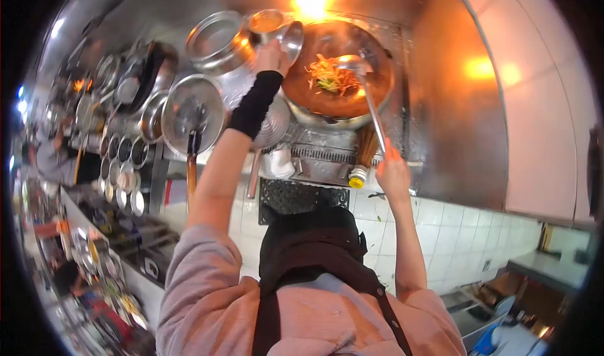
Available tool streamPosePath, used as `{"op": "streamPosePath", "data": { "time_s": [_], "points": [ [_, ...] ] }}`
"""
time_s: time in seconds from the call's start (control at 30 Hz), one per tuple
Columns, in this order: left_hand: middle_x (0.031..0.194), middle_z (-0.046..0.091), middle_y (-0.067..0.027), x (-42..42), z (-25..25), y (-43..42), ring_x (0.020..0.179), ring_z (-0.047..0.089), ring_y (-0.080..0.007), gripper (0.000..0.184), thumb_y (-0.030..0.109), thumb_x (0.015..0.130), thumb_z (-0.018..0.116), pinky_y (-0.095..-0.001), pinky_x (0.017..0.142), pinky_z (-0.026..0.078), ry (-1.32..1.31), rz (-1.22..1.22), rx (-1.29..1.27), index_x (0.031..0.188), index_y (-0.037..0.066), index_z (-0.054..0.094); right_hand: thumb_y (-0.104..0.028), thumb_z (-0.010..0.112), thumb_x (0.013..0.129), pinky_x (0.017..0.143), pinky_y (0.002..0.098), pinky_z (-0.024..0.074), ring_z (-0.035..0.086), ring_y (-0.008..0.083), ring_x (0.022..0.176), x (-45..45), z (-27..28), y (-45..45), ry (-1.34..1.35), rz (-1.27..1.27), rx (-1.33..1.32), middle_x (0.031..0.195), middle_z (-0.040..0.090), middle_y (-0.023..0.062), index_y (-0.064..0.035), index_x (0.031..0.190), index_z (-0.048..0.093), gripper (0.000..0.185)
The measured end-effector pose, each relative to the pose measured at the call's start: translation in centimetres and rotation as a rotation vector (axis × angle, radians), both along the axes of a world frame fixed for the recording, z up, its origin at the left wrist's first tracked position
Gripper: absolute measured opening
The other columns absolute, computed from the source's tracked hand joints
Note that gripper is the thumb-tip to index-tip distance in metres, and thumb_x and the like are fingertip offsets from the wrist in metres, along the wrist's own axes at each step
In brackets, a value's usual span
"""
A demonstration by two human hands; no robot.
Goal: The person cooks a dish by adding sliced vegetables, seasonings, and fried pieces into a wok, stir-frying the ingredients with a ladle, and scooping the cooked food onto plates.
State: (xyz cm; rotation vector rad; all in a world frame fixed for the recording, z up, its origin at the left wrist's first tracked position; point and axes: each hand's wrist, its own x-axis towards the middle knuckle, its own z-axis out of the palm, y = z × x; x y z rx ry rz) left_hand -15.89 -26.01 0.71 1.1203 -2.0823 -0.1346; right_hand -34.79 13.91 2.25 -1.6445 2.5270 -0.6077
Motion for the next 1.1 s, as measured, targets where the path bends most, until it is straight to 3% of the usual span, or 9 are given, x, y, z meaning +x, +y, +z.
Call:
{"op": "streamPosePath", "data": {
  "time_s": [0.23,0.3,0.43,0.47,0.53,0.77,1.03,1.07,1.1],
  "points": [
    [0.065,0.063,-0.0128,30.4,8.7,12.2,0.059,0.065,-0.0231,0.019,0.014,0.074,0.068,-0.0353,0.058,0.052,0.338,0.384,0.452,0.084,-0.002,0.065,-0.001,0.062,0.08,0.067,0.0373,0.0514,0.065,0.0206,0.072,-1.2,0.8,-0.3,-0.98,-0.219,0.061,0.083,0.07,0.0119,0.0021,0.131,0.059,0.051],
    [0.067,0.061,-0.0004,40.1,7.2,18.3,0.059,0.059,-0.0097,0.012,0.009,0.079,0.066,-0.0271,0.051,0.049,0.621,0.411,0.529,0.087,0.0,0.064,-0.001,0.061,0.08,0.059,0.0318,0.049,0.062,0.0132,0.065,1.4,0.7,-0.6,-0.275,0.005,-0.074,0.081,0.068,0.0067,0.001,0.129,0.061,0.049],
    [0.076,0.062,-0.002,54.9,4.4,32.6,0.066,0.062,-0.0096,0.004,0.002,0.083,0.062,-0.0271,0.052,0.054,1.094,0.741,0.452,0.086,-0.001,0.06,-0.003,0.062,0.079,0.059,0.0439,0.0482,0.06,0.0259,0.059,3.6,-1.6,-1.9,-0.312,0.045,-0.021,0.067,0.065,0.0139,0.0082,0.117,0.063,0.04],
    [0.081,0.062,-0.0048,58.8,3.7,36.0,0.069,0.064,-0.013,0.007,0.001,0.084,0.062,-0.03,0.054,0.058,1.1,0.844,0.42,0.089,-0.001,0.059,-0.005,0.062,0.078,0.059,0.0441,0.0487,0.062,0.0275,0.059,3.1,-3.7,-2.0,0.038,0.177,-0.088,0.068,0.066,0.0167,0.0078,0.114,0.064,0.039],
    [0.088,0.063,-0.0114,68.1,-4.8,43.6,0.073,0.067,-0.0221,0.013,0.0,0.083,0.061,-0.0361,0.063,0.063,0.975,1.104,0.268,0.094,-0.005,0.055,-0.012,0.061,0.076,0.068,0.0468,0.0508,0.068,0.0378,0.073,6.7,-1.0,-3.2,-0.519,-0.091,0.126,0.081,0.07,0.024,0.0058,0.115,0.065,0.043],
    [0.118,0.056,-0.0273,84.0,-11.1,61.9,0.095,0.067,-0.037,0.037,0.003,0.081,0.057,-0.0438,0.067,0.064,1.687,1.712,-0.079,0.109,-0.018,0.049,-0.016,0.06,0.076,0.08,0.0459,0.0509,0.069,0.0393,0.092,12.3,-0.4,-7.1,0.071,0.04,0.026,0.1,0.071,0.0239,0.0037,0.116,0.067,0.046],
    [0.161,0.028,-0.0022,90.7,-16.3,65.7,0.146,0.029,-0.0264,0.063,0.054,0.097,0.037,-0.0639,0.117,0.019,1.959,1.04,0.642,0.148,0.017,0.036,-0.018,0.071,0.073,0.079,0.0392,0.0526,0.069,0.0251,0.082,22.3,6.8,-4.5,-0.048,-0.125,0.048,0.091,0.073,0.0187,0.0025,0.114,0.07,0.045],
    [0.161,0.024,-0.0123,95.5,-27.7,67.6,0.147,0.026,-0.03,0.075,0.036,0.093,0.056,-0.0466,0.117,0.025,1.99,0.668,0.558,0.155,0.009,0.022,-0.02,0.072,0.078,0.073,0.0393,0.0516,0.068,0.022,0.077,22.0,6.4,-3.8,-0.189,-0.125,-0.053,0.088,0.074,0.0171,0.0003,0.104,0.073,0.033],
    [0.149,0.042,-0.0144,91.9,-30.3,64.8,0.135,0.043,-0.0266,0.057,0.031,0.093,0.056,-0.0436,0.107,0.039,1.819,0.987,0.579,0.142,0.005,0.041,-0.02,0.071,0.078,0.071,0.0404,0.051,0.067,0.0239,0.075,19.8,4.4,-3.6,-0.011,-0.147,-0.105,0.087,0.073,0.0196,0.0018,0.101,0.072,0.032]
  ]
}}
